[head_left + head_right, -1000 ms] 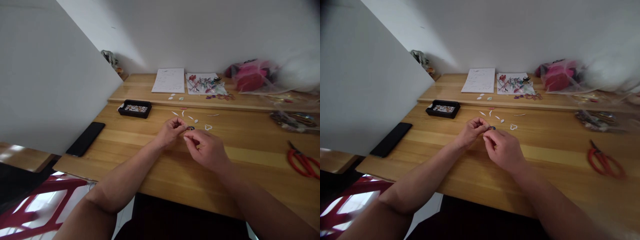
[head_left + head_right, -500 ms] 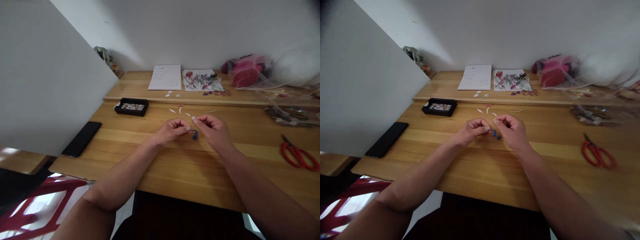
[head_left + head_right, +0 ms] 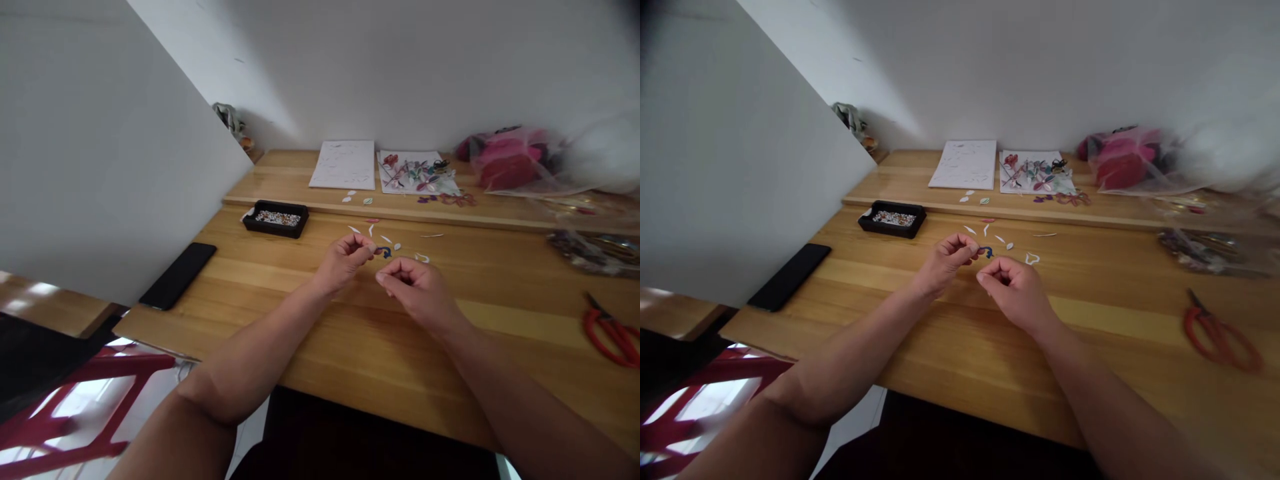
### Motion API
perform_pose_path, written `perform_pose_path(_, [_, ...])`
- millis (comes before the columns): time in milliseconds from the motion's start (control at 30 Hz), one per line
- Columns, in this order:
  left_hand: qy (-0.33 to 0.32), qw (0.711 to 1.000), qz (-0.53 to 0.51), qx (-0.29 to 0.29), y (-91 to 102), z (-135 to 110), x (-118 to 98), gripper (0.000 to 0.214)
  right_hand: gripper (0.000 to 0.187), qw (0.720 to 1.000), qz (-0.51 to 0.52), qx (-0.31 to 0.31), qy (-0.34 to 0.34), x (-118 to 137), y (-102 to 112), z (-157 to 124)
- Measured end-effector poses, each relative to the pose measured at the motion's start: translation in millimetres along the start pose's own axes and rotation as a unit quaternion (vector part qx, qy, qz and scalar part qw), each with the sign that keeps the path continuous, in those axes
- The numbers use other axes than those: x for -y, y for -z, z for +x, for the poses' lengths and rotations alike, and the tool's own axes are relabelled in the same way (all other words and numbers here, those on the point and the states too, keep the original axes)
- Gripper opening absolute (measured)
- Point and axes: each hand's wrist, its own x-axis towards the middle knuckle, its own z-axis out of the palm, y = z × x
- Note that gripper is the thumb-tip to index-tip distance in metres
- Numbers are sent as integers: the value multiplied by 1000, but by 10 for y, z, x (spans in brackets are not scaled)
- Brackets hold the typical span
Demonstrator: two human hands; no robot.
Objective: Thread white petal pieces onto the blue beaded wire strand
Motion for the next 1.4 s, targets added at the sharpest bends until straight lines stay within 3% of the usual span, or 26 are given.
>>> perform_pose_path(133, [-14, 999, 14, 27, 0, 5, 26, 25, 12, 994, -48, -64, 68, 94, 53, -35])
perform_pose_path(267, [11, 996, 30, 86, 5, -18, 5, 28, 10, 986, -54, -134, 88, 124, 138, 2])
perform_pose_path(400, [35, 990, 33, 133, 0, -63, -35, 31, 10, 982, -51, -156, 95, 63, 216, 78])
perform_pose_path(600, [71, 991, -18, 114, -9, -87, -20, 29, 19, 989, 73, -128, 6, -78, 202, 184])
perform_pose_path(733, [79, 991, -55, 90, -12, -76, -20, 29, 25, 977, 181, -87, -72, -68, 101, 172])
perform_pose_path(867, [64, 994, -69, 56, -10, -52, -25, 29, 25, 978, 177, -37, -108, -74, -5, 104])
perform_pose_path(1000, [36, 998, -52, 21, 0, -21, -5, 27, 20, 997, 63, -1, -48, -54, -39, 31])
perform_pose_path(1133, [-7, 1000, -2, -10, 6, -11, 9, 22, 20, 999, -39, -10, 29, 55, -29, -37])
perform_pose_path(1400, [-28, 997, 71, 3, 17, -12, 33, 20, 14, 992, -82, -38, 92, 112, -21, -96])
